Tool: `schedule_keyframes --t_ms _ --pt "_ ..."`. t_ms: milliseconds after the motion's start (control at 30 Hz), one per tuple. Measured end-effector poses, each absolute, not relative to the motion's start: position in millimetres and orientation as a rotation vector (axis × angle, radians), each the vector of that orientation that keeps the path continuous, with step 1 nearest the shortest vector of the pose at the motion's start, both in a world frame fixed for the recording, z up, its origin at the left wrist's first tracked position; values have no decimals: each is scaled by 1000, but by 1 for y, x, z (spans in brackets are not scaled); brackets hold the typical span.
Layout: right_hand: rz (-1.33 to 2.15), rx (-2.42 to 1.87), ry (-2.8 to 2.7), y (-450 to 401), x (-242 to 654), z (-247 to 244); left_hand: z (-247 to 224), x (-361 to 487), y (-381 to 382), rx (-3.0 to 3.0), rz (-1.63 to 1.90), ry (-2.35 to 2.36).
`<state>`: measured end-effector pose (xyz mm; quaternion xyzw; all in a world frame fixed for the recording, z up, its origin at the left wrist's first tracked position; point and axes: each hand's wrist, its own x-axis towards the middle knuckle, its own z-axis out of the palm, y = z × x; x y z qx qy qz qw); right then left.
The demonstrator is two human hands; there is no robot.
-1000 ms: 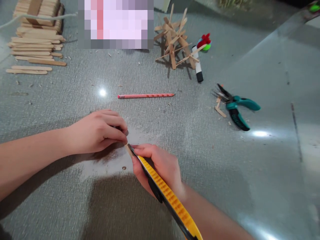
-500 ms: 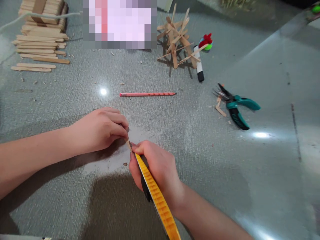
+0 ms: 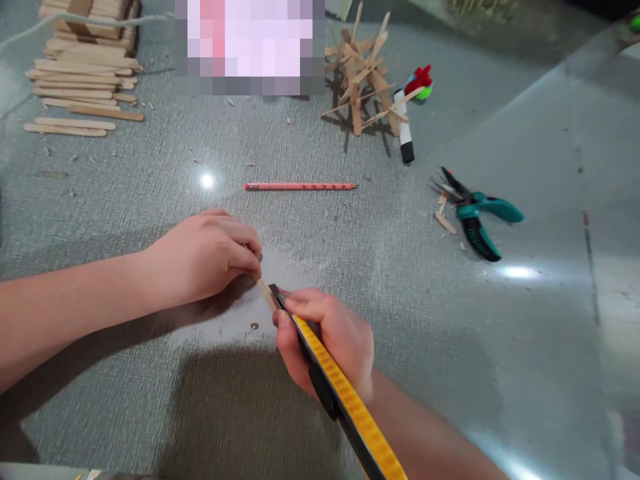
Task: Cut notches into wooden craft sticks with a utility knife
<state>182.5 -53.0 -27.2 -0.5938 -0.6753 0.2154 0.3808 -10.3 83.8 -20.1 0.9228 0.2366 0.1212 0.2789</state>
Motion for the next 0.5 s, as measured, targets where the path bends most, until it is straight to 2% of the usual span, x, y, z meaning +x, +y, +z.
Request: schedule_keyframes --t_ms 500 --pt "580 -1522 -1798 -46 180 -26 -20 -9 82 2466 300 649"
